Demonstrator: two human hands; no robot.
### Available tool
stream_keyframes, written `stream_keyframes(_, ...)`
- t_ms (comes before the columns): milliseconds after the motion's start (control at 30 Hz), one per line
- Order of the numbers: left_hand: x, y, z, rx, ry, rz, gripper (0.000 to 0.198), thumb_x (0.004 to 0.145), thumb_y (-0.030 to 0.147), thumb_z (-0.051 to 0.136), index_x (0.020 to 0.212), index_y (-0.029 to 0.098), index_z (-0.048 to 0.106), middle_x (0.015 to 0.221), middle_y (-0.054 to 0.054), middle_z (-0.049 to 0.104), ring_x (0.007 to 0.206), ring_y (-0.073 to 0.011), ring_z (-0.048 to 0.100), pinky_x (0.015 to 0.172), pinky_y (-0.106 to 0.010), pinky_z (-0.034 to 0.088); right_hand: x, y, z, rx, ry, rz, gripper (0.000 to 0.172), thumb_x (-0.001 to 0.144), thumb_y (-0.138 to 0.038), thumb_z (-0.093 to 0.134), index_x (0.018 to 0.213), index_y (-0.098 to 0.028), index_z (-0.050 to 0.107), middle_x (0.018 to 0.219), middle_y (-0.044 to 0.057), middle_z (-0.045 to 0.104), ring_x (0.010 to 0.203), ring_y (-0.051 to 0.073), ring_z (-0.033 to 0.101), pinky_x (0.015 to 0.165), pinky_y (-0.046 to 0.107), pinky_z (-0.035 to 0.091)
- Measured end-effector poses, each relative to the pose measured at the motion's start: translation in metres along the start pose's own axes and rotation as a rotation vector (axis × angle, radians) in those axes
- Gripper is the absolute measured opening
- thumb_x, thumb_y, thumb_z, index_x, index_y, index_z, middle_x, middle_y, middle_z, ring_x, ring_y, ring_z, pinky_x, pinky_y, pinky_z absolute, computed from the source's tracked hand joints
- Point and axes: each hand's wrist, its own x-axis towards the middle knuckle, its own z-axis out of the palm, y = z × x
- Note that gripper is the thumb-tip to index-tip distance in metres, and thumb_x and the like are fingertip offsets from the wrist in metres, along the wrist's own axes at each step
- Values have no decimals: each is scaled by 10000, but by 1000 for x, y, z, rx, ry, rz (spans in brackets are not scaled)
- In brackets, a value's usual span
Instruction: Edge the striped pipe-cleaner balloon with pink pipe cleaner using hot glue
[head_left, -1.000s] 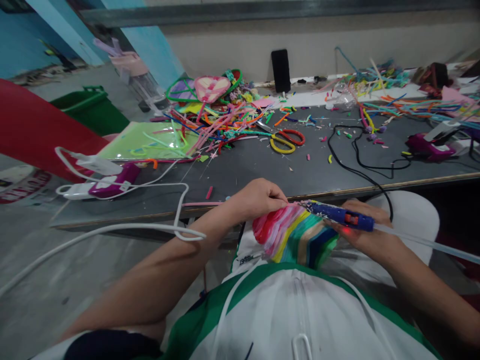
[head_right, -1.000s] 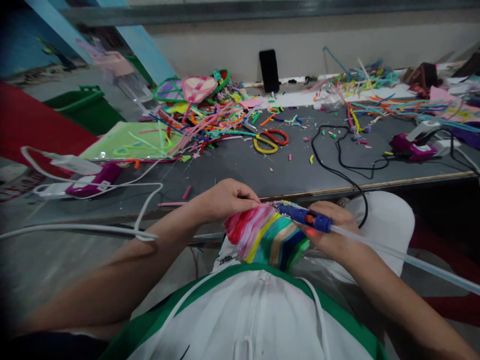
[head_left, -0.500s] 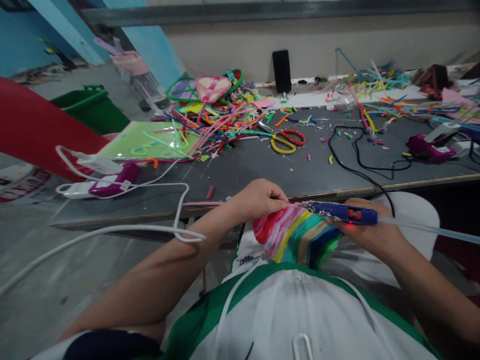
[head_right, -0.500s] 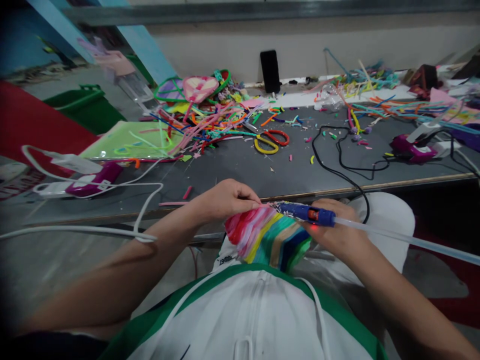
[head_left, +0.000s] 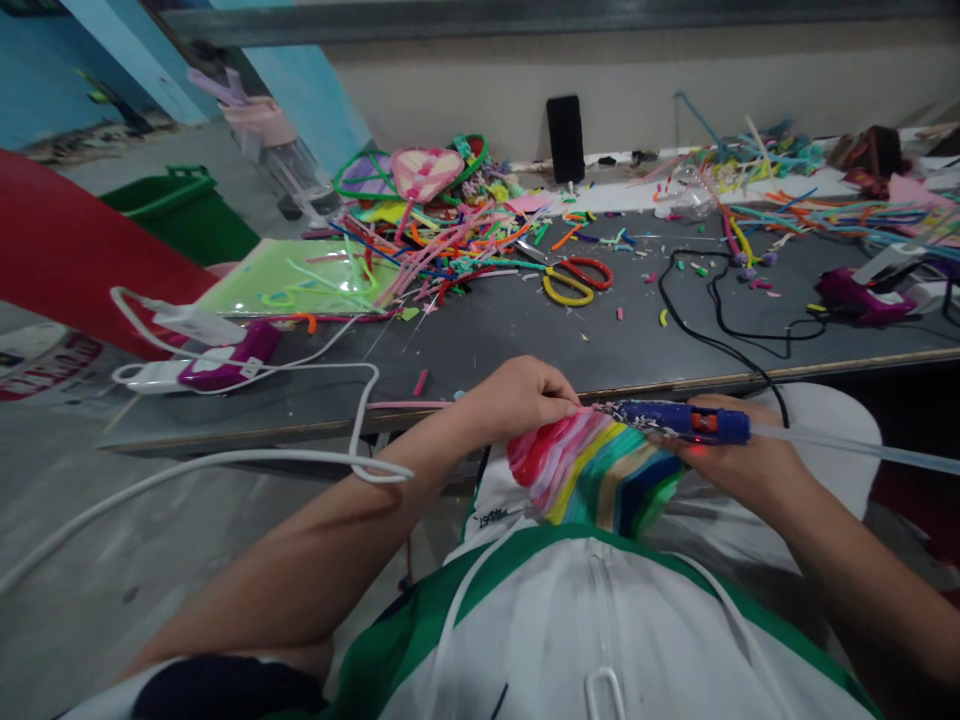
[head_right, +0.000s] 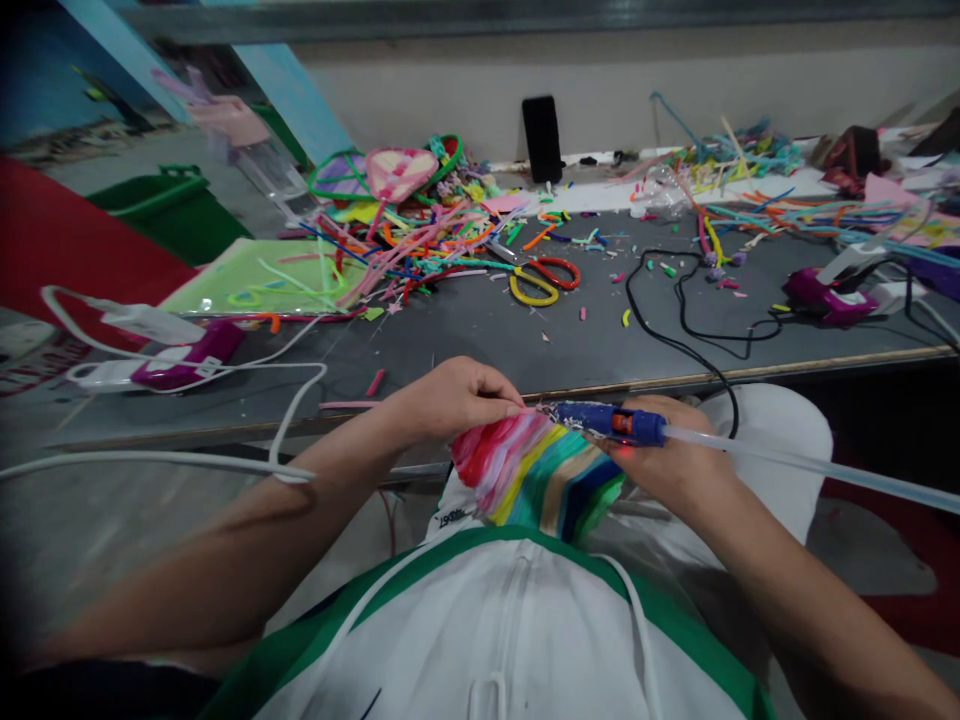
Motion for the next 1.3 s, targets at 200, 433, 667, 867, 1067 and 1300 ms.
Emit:
stream_keyframes(200,0,0,-1,-3,-3,-11,239,725,262,568,832,158,755,736,-22,720,676,-131,613,574,-185,392,0,-1,-4,-70,-28,-6,316,745,-430,638,564,-199,519,595,22,583,593,166,579,550,270,435)
stream_keyframes(433,1,-3,0,-41,-11,-21,249,720,266,568,836,149,754,733,-25,719,671,-128,604,568,-181,393,-15,7,-4,-85,75,-53,269,733,-432,654,622,-205,562,651,44,622,638,189,615,570,285,461)
stream_keyframes(667,2,-3,0,-55,-29,-64,267,711,274,563,842,143,754,724,-21,710,665,-127,594,568,-178,395,-30,-3,2,123,52,-224,204,726,-305,614,912,-223,602,903,63,663,848,222,640,764,340,509)
stream_keyframes(867,3,-1,0,-80,-22,-65,255,703,276,579,825,138,755,689,-17,698,626,-114,564,552,-178,379,-35,-9,9,33,28,-240,197,733,-225,550,928,-222,584,950,45,644,865,185,629,735,290,491)
stream_keyframes(1067,3,0,-1,-58,-24,-53,250,708,274,585,826,136,757,675,-16,697,612,-109,553,549,-178,372,-32,-11,11,-36,75,-350,146,753,-247,567,889,-195,557,843,59,605,794,185,572,700,290,464)
stream_keyframes(1300,3,1,-1,-45,-9,-53,248,707,288,593,820,143,758,669,-17,696,614,-113,559,548,-184,371,-28,-7,13,-69,40,-355,76,782,-248,536,833,-198,562,766,51,577,754,188,536,726,321,453)
